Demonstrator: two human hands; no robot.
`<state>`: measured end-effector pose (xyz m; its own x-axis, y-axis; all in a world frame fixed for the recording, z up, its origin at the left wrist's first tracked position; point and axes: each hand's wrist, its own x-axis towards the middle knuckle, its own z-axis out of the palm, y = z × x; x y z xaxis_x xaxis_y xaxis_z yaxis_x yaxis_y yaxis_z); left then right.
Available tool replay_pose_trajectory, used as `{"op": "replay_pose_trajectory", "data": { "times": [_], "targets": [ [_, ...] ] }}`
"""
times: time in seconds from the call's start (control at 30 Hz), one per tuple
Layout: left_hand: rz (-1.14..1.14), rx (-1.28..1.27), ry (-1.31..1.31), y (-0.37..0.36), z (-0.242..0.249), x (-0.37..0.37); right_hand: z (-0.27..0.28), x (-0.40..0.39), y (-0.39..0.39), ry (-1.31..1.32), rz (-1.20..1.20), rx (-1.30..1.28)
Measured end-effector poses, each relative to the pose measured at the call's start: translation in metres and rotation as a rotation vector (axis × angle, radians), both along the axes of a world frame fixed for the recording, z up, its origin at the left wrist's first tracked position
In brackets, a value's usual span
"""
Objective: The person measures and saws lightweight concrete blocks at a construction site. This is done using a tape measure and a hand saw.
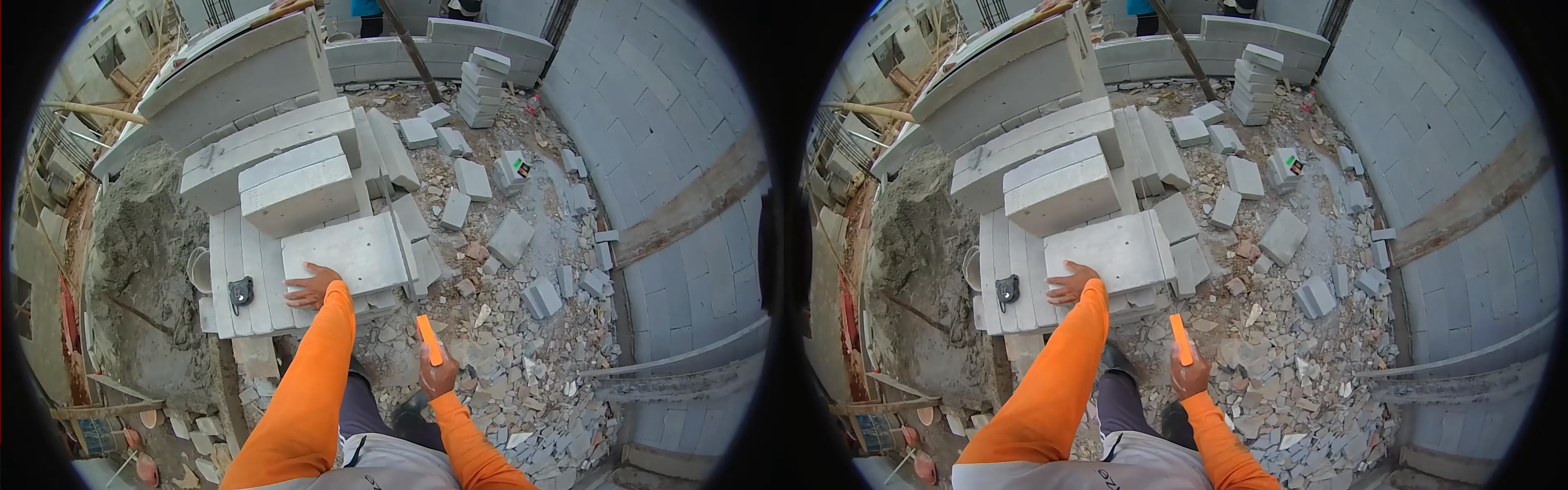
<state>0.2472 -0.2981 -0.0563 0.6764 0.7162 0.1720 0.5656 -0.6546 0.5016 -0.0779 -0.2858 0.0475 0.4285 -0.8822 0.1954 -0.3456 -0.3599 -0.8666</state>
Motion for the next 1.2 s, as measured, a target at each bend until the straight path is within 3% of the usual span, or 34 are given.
{"op": "replay_pose_trajectory", "data": {
  "times": [0.5, 0.83, 1.2],
  "targets": [
    [0.001, 0.038, 0.214, -0.005, 0.012, -0.001, -0.023, 0.009, -0.003, 0.024, 0.057, 0.049],
    [-0.008, 0.059, 0.063, -0.004, -0.003, 0.001, -0.017, 0.010, 0.000, 0.042, 0.069, 0.054],
    [-0.028, 0.004, 0.074, -0.003, -0.008, 0.002, -0.008, 0.018, 0.001, 0.040, 0.042, 0.123]
  ]
}}
